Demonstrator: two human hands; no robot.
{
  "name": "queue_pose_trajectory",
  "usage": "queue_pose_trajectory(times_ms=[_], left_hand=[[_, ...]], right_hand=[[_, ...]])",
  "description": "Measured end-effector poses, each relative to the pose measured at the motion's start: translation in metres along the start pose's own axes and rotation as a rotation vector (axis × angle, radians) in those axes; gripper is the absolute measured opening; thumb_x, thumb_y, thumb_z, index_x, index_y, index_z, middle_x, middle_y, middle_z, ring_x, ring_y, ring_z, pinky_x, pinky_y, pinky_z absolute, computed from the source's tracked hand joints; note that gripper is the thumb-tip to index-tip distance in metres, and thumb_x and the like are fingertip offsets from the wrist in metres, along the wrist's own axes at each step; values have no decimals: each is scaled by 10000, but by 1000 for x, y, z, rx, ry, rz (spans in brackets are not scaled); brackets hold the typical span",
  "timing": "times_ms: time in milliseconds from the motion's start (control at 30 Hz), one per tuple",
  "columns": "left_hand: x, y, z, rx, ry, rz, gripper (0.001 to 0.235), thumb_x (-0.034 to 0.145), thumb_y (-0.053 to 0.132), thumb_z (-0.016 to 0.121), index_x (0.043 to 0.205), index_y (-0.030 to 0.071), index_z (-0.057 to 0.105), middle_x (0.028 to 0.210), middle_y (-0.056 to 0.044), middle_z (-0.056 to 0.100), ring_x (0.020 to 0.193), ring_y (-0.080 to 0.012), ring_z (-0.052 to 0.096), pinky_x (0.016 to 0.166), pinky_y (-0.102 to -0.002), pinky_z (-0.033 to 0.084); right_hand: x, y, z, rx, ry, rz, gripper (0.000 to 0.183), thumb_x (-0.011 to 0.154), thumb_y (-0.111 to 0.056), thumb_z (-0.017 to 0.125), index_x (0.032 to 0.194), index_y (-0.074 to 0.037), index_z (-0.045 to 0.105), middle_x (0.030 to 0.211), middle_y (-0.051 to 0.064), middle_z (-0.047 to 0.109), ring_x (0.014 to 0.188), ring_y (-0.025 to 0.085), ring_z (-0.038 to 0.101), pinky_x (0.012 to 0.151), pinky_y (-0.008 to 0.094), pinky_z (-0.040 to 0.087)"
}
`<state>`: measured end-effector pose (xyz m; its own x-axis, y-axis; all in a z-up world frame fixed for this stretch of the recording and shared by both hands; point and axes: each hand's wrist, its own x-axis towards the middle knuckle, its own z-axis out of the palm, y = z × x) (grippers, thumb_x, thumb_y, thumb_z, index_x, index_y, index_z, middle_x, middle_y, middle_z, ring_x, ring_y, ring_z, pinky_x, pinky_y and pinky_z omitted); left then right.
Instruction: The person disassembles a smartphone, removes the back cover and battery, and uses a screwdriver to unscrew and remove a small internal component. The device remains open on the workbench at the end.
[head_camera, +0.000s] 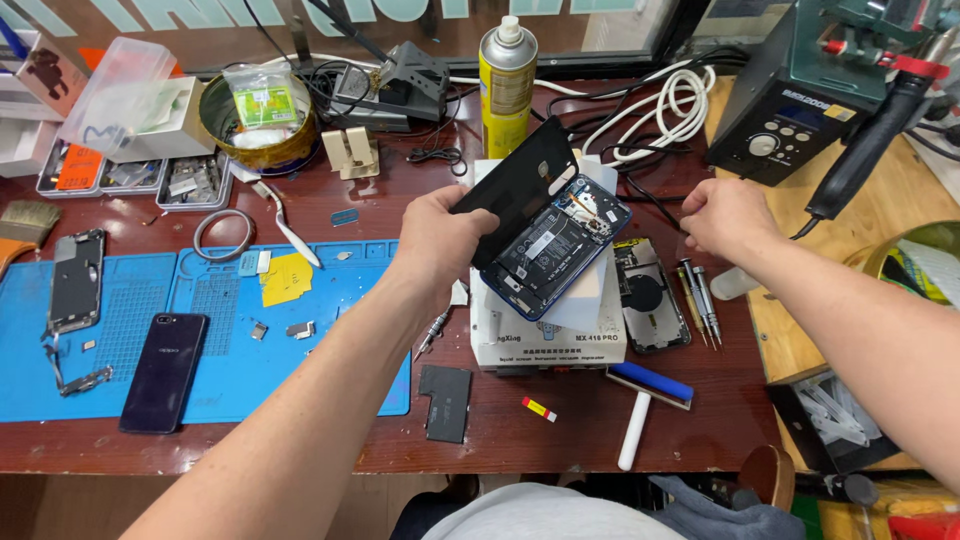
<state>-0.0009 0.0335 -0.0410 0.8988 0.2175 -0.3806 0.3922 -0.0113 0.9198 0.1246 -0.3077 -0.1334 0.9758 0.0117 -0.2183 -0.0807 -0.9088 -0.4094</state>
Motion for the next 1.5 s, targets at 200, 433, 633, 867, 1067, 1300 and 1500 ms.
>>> queue_pose_trajectory(times_ms=[200,433,633,867,1067,1300,1500], left_hand=[[-3,4,0,11,8,-18,225,810,66,674,1024,28,731,763,-61,683,589,-129,544,496,-313,396],[-4,7,1,16,5,-15,256,807,58,674,1052,19,738,810,-65,707,651,-129,588,578,-303,461],[-3,8,2,-14,1,-37,278,799,44,665,1069,24,732,862,-90,733,701,-160,622,624,-330,476],[1,5,2,-20,-11,-20,256,799,38,664,1046,16,728,861,-82,728,703,-151,618,644,-325,490],[-6,2,4,86,-41,96,255,856,112,688,1074,-3,754,874,-80,749,720,-120,622,659,-316,507],[-48,-10,24,490,-8,614,388,965,285,674,1244,16,701,1099,-190,730,1004,-360,687,864,-420,533],[-71,-18,39,865,55,817,523,825,266,761,1256,-2,636,1243,-235,599,1190,-406,542,967,-503,451]], right_hand=[[20,12,-17,180,-12,113,146,886,-28,729,1029,-1,723,817,130,764,701,200,744,598,332,583],[21,63,-59,411,203,32,131,917,-46,739,1043,-20,713,878,57,723,742,153,722,598,288,554],[6,97,-66,16,273,-70,240,930,-162,746,1124,-20,762,923,135,769,769,235,757,754,380,579],[-59,18,5,-151,92,-101,601,785,-349,802,1330,-133,667,1087,116,764,990,306,734,909,431,573],[-108,-48,50,-319,-194,202,1081,746,-499,875,1599,-241,263,1429,243,512,1328,432,515,1067,506,483],[-114,-59,51,-292,-166,230,1204,694,-520,894,1638,-282,184,1419,258,511,1336,436,509,1074,512,481],[-120,-57,31,16,-164,251,1134,708,-396,798,1654,-158,221,1271,250,693,1088,362,703,962,461,582]])
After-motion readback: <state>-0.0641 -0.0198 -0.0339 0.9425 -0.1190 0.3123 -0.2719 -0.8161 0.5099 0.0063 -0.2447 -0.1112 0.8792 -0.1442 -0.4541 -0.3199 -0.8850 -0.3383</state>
